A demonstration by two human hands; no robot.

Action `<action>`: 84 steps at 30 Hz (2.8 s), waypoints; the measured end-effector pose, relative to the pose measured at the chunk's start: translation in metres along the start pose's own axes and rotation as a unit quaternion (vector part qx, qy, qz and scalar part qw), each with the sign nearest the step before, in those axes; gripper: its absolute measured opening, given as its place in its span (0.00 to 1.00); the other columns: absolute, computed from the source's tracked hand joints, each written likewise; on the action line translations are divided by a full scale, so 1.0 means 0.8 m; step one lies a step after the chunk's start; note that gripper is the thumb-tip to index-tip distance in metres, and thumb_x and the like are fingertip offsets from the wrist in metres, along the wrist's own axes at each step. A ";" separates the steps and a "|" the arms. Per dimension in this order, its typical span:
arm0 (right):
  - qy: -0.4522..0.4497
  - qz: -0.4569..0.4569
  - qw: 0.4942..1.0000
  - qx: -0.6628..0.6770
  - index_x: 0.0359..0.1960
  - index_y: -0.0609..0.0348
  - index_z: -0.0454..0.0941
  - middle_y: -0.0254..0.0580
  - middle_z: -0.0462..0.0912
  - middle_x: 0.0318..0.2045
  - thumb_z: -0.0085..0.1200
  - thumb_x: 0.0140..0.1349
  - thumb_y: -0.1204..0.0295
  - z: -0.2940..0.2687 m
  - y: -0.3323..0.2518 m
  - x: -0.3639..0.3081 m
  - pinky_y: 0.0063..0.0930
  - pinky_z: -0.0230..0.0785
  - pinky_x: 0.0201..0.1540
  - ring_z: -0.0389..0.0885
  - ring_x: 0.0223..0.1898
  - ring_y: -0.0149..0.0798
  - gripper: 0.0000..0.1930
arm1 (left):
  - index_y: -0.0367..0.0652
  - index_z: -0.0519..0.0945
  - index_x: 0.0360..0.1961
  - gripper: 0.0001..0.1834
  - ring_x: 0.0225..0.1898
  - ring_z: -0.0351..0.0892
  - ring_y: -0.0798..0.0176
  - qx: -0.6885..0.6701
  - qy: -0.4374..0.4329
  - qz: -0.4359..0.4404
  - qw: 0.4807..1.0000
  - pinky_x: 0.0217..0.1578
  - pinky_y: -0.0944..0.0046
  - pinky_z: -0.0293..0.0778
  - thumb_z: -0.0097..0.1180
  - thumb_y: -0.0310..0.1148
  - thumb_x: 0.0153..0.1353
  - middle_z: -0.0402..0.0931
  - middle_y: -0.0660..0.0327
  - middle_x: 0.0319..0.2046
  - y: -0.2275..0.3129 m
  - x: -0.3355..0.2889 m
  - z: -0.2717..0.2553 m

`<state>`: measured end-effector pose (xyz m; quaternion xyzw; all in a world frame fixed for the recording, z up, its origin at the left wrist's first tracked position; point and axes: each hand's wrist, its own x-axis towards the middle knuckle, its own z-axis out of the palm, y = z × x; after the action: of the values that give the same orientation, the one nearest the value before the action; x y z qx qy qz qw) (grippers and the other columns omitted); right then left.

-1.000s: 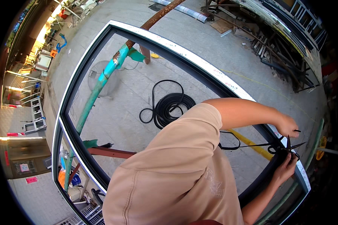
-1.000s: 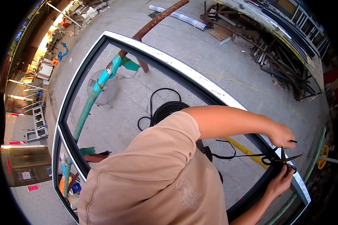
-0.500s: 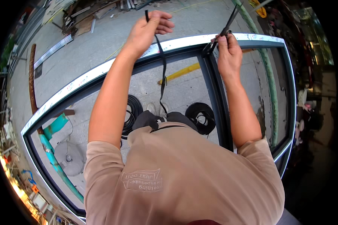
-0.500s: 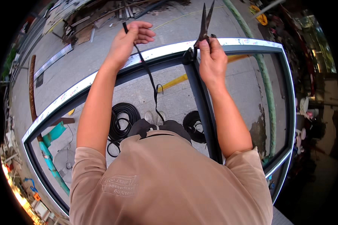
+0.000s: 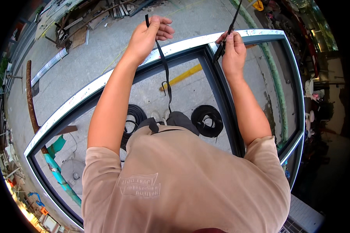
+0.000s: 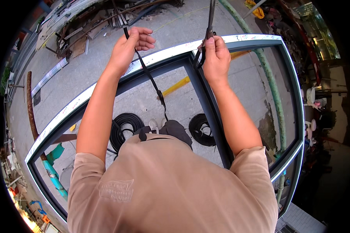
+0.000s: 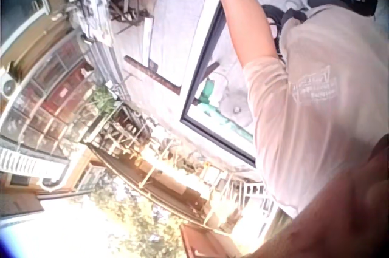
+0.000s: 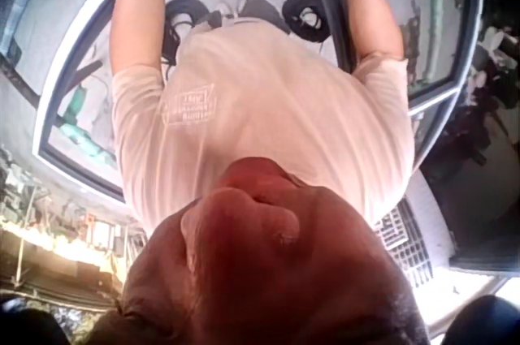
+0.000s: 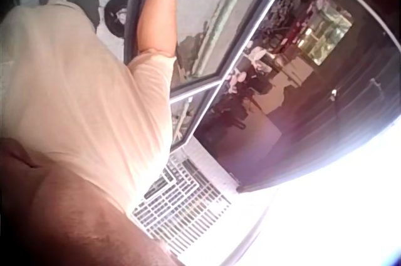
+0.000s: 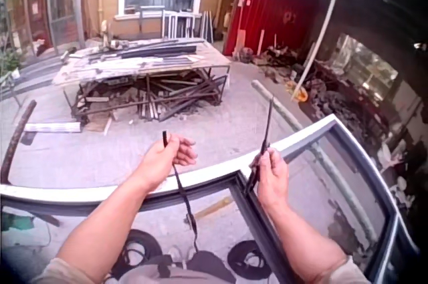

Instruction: The person cuts sections of black rubber stripping from a coil using shears while standing over a large white frame.

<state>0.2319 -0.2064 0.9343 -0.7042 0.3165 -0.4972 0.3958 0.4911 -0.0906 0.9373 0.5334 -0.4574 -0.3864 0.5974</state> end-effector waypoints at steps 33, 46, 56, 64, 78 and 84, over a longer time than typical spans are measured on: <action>-0.211 0.143 0.958 0.128 0.43 0.59 0.76 0.29 0.82 0.34 0.72 0.63 0.74 0.022 -0.041 -0.022 0.18 0.74 0.39 0.80 0.34 0.22 0.14 | 0.37 0.77 0.59 0.35 0.57 0.80 0.61 -0.019 -0.068 0.112 0.991 0.62 0.58 0.74 0.30 0.58 0.83 0.80 0.56 0.55 0.009 -0.022 0.089; -0.184 0.183 0.941 0.217 0.42 0.62 0.80 0.36 0.85 0.31 0.57 0.76 0.69 0.015 -0.036 -0.015 0.22 0.76 0.40 0.83 0.34 0.28 0.08 | 0.34 0.77 0.58 0.28 0.49 0.82 0.63 -0.039 -0.031 0.028 0.998 0.53 0.62 0.81 0.37 0.49 0.85 0.82 0.55 0.47 -0.004 -0.011 0.094; -0.018 0.179 0.977 0.111 0.36 0.57 0.82 0.34 0.84 0.28 0.62 0.74 0.56 -0.120 -0.117 0.022 0.19 0.70 0.32 0.78 0.27 0.22 0.16 | 0.33 0.76 0.59 0.31 0.49 0.83 0.60 -0.047 -0.052 0.013 0.997 0.53 0.61 0.80 0.35 0.53 0.84 0.81 0.52 0.48 0.003 -0.013 0.089; -0.097 0.292 0.908 -0.286 0.38 0.65 0.83 0.43 0.85 0.28 0.68 0.64 0.65 -0.192 -0.097 -0.111 0.34 0.74 0.40 0.81 0.32 0.33 0.13 | 0.33 0.76 0.60 0.31 0.49 0.83 0.60 -0.066 -0.068 0.004 0.996 0.53 0.60 0.81 0.35 0.53 0.84 0.81 0.52 0.48 0.007 -0.013 0.087; 0.000 0.249 0.864 -0.438 0.30 0.64 0.80 0.44 0.83 0.24 0.71 0.58 0.61 -0.111 -0.111 -0.142 0.37 0.71 0.32 0.76 0.25 0.34 0.17 | 0.33 0.76 0.58 0.30 0.48 0.82 0.62 -0.039 -0.071 0.015 0.997 0.52 0.61 0.81 0.34 0.52 0.84 0.80 0.53 0.47 0.008 -0.017 0.085; -0.001 0.328 0.917 -0.228 0.36 0.66 0.86 0.52 0.86 0.27 0.63 0.65 0.50 -0.125 -0.046 -0.082 0.41 0.74 0.38 0.85 0.30 0.44 0.24 | 0.32 0.76 0.58 0.29 0.47 0.83 0.61 -0.044 -0.067 0.010 0.997 0.51 0.61 0.82 0.36 0.50 0.84 0.81 0.51 0.46 0.013 -0.015 0.089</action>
<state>0.1191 -0.1576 0.9559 -0.6326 0.6343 -0.2527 0.3656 0.4192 -0.0978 0.9466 0.4747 -0.4841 -0.4354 0.5922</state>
